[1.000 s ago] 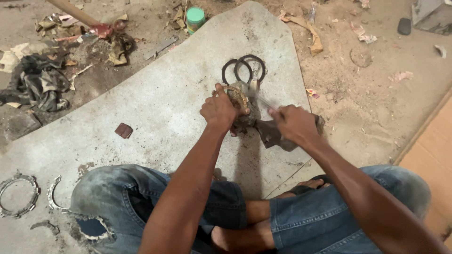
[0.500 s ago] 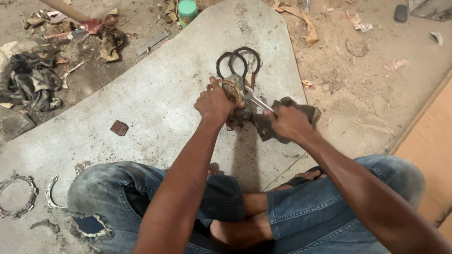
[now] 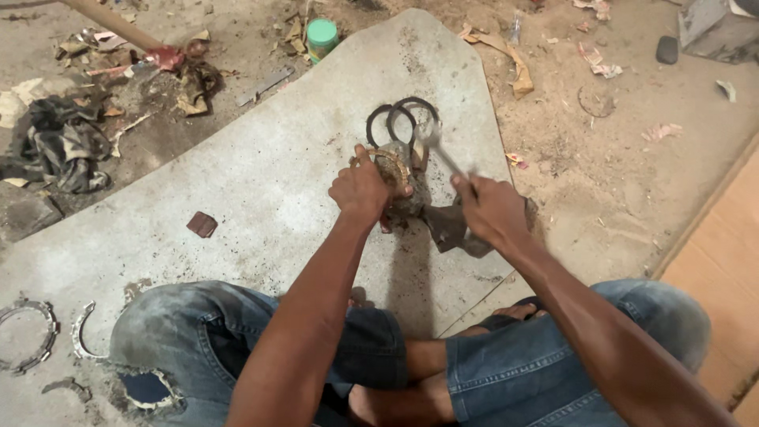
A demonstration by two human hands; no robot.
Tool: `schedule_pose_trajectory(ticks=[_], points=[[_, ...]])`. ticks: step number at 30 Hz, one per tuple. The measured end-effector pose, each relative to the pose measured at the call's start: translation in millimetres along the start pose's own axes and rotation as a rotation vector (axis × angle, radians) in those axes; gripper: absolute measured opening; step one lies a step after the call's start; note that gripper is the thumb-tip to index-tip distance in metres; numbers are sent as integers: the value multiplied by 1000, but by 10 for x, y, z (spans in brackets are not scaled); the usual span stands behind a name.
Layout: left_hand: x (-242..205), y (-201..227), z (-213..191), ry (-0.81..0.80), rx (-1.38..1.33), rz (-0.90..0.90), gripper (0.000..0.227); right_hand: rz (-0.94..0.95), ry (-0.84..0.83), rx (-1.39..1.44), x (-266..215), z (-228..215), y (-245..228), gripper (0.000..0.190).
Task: The person sits on the floor and uses a wrench to scrape and clean a circular metal part resting on a stone. After scraping, the person uses a cloth to wipe the surface of the metal part.
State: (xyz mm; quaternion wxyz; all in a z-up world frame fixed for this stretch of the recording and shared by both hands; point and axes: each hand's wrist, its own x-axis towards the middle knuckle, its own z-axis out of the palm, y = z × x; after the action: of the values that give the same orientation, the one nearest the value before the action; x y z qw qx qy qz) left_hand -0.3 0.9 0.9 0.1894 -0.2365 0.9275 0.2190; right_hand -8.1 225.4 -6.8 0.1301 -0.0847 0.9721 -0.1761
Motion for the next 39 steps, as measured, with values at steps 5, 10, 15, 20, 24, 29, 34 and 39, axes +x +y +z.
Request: schedule_pose_trajectory(ticks=[5,10,15,20,24,29,34,39], points=[[-12,-9,-18,-17,38,1,128,8,-212,-154,-36,75,-77,59],[30,-31,6,-4,25,-2,130,22,-27,64,37,89,13,57],[29,-28,-6,33,36,26,129,-17,-165,-149,-12,210,5,59],[46,-46,37,-13,-1,-2,130,55,-131,15,-9,123,-64,56],[54,-42,23,35,20,38,126,2,-202,-145,3,96,-59,59],[87,-64,72,-58,-11,7,133,59,-138,30,44,105,-36,58],[25,-51,-20,-24,9,39,130,96,-280,-181,78,120,-10,62],[-70,-180,7,-13,-316,87,118,95,60,1,134,-30,135,50]])
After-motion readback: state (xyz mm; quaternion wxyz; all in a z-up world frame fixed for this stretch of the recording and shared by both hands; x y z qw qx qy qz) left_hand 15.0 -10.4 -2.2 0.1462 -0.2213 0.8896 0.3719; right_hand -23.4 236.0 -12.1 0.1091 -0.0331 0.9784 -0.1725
